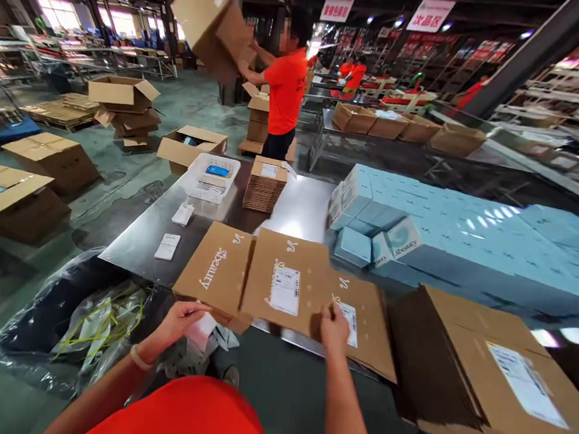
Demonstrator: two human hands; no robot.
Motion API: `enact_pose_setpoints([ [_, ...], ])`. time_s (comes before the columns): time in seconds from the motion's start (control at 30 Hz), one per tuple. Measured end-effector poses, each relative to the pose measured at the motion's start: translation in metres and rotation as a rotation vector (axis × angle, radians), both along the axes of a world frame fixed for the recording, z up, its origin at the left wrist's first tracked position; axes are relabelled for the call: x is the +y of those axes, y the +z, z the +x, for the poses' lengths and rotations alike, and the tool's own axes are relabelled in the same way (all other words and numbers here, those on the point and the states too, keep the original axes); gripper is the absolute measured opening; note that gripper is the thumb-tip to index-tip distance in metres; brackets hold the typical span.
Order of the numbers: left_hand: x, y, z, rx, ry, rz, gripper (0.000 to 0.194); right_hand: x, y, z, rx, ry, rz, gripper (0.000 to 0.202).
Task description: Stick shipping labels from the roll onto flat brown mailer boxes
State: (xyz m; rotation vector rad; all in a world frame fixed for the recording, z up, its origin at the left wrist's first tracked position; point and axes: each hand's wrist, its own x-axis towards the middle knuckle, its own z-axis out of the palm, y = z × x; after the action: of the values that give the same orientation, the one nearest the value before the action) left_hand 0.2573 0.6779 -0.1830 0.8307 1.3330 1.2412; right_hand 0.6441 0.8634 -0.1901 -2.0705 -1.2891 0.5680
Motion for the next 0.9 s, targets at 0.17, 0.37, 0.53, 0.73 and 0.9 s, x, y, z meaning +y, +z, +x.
enact_pose_setpoints([
  [0.17, -0.016, 0.004, -0.012, -0.057, -0.111, -0.055, 0.052, -0.001, 0.058, 0.097, -0.124, -0.277, -0.062, 0.054],
  [0.37, -0.029, 0.025, 0.01, -0.135, 0.002, 0.0, 0.054, -0.065, 0.066, -0.072, 0.02, 0.453, 0.154, 0.04],
  [0.53, -0.034, 0.032, -0.009, -0.286, 0.393, -0.003, 0.061, -0.145, 0.014, -0.209, 0.579, 1.297, -0.116, 0.028],
  [0.73, -0.047, 0.012, -0.027, -0.426, 0.681, -0.113, 0.09, -0.144, 0.013, -0.247, 0.747, 1.046, -0.134, 0.028],
  [0.9, -0.057, 0.012, -0.002, -0.261, 0.368, -0.002, 0.081, -0.131, 0.014, -0.264, 0.762, 0.94, -0.15, 0.034],
])
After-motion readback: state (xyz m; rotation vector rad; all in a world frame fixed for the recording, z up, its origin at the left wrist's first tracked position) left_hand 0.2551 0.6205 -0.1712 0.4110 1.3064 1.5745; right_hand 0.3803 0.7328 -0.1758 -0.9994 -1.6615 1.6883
